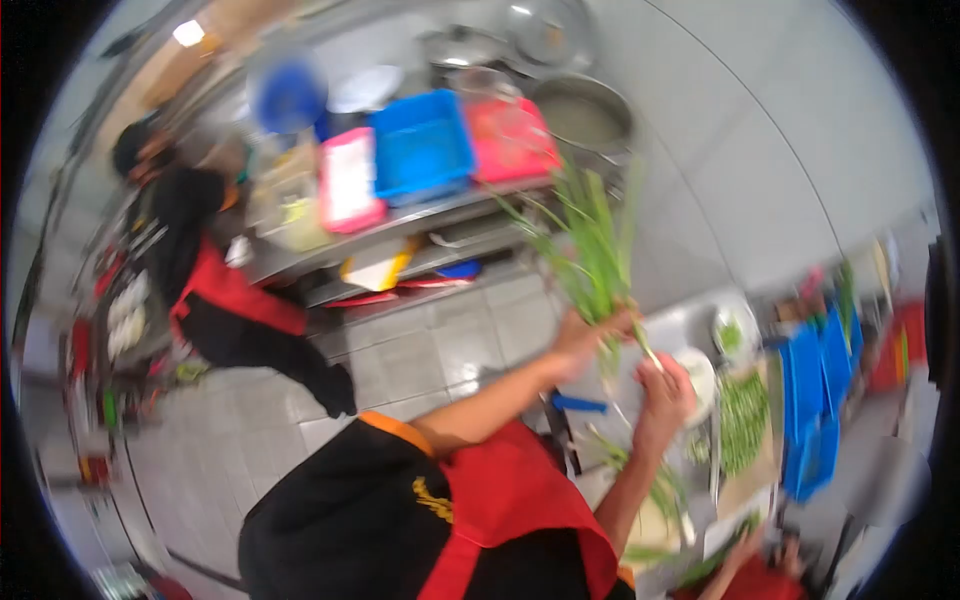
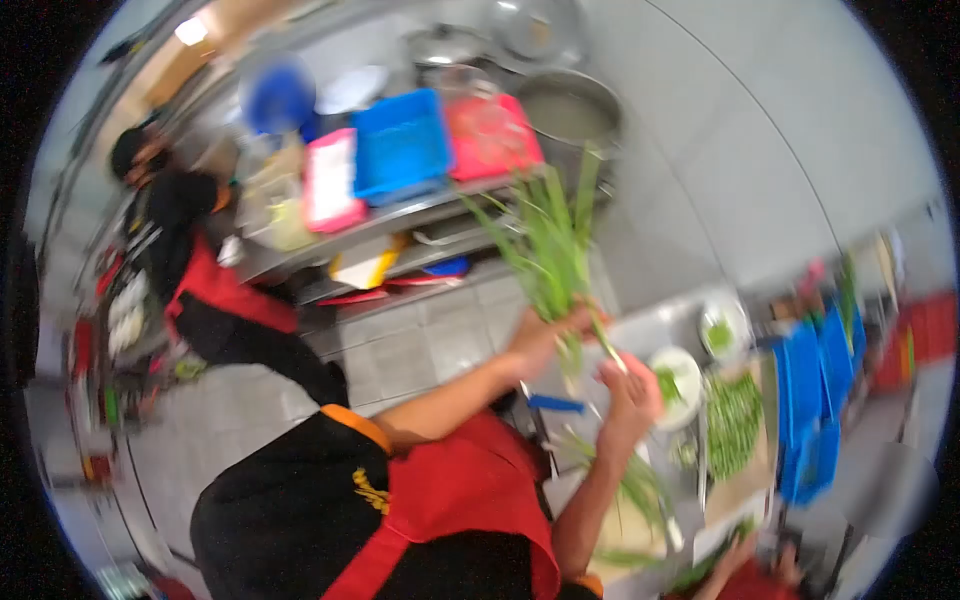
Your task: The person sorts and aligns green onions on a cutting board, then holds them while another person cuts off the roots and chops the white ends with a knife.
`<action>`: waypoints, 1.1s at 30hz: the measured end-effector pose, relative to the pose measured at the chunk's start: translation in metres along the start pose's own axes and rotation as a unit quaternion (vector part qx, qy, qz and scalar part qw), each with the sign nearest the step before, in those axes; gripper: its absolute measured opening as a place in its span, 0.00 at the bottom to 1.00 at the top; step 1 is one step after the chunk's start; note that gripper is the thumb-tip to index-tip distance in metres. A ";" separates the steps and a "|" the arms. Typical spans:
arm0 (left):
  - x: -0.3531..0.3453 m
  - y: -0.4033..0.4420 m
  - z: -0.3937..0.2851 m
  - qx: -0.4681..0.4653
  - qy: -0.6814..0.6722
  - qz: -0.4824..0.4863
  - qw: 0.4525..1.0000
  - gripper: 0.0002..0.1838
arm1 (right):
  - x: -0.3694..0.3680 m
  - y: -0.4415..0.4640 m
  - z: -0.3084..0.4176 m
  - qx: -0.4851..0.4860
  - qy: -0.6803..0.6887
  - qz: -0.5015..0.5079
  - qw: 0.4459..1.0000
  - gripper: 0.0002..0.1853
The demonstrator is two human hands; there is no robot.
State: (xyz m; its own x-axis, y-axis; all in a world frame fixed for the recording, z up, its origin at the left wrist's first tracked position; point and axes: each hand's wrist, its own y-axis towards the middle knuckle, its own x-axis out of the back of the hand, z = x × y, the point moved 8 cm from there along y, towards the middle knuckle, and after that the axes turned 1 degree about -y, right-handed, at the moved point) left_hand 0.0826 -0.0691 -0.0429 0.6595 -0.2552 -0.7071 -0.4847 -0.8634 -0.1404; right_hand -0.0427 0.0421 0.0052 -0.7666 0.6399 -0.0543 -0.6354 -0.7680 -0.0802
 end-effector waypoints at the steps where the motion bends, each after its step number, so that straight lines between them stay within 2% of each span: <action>1: -0.002 0.000 -0.004 0.004 0.016 -0.005 1.000 0.17 | 0.000 0.000 -0.001 0.000 0.019 0.000 1.000 0.12; 3: -0.010 -0.007 -0.018 -0.016 -0.006 0.004 1.000 0.16 | -0.002 -0.002 -0.002 0.016 0.055 0.031 0.998 0.11; 4: -0.013 -0.008 -0.015 0.001 -0.009 0.018 1.000 0.16 | 0.003 -0.004 -0.003 0.017 0.051 0.009 0.999 0.11; 6: -0.009 -0.008 -0.017 0.001 -0.021 0.001 1.000 0.17 | 0.003 -0.007 -0.010 -0.011 0.082 0.011 0.997 0.10; 17: -0.020 -0.010 -0.015 0.034 -0.007 0.043 0.998 0.18 | 0.015 -0.024 -0.016 -0.060 0.103 0.019 0.993 0.11; 19: -0.024 -0.010 -0.023 -0.004 -0.014 -0.023 1.000 0.17 | 0.010 -0.021 -0.023 -0.080 0.053 0.091 0.991 0.12; 20: -0.027 -0.010 -0.022 -0.003 -0.014 -0.007 1.000 0.17 | 0.009 -0.023 -0.014 -0.055 -0.015 0.109 0.992 0.14; 21: -0.025 -0.011 -0.020 0.009 0.024 0.006 1.000 0.16 | 0.010 -0.020 -0.004 -0.048 -0.015 0.094 0.994 0.14; 23: -0.024 -0.013 -0.012 0.040 0.060 0.027 0.997 0.14 | 0.012 -0.014 0.026 0.044 -0.102 0.076 0.991 0.15; 25: -0.031 -0.016 -0.010 0.045 0.128 0.057 0.989 0.11 | 0.010 -0.006 0.052 0.069 -0.102 0.054 0.991 0.15; 27: -0.042 -0.023 -0.009 0.042 0.142 0.061 0.987 0.08 | 0.001 0.001 0.083 0.141 -0.146 0.060 0.977 0.14; 29: -0.044 -0.026 -0.005 0.035 0.230 0.079 0.969 0.07 | 0.001 0.012 0.086 0.133 -0.157 0.029 0.978 0.13; 33: -0.059 -0.030 -0.003 0.033 0.274 0.117 0.954 0.07 | 0.020 0.015 0.076 0.102 -0.187 -0.001 0.977 0.11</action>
State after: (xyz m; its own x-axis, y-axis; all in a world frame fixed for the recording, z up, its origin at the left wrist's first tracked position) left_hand 0.0597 -0.0295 0.0055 0.7209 -0.6429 -0.2589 -0.6792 -0.7297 -0.0793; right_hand -0.0746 0.0409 0.0785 -0.7215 0.6160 0.3163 -0.6129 -0.7806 0.1222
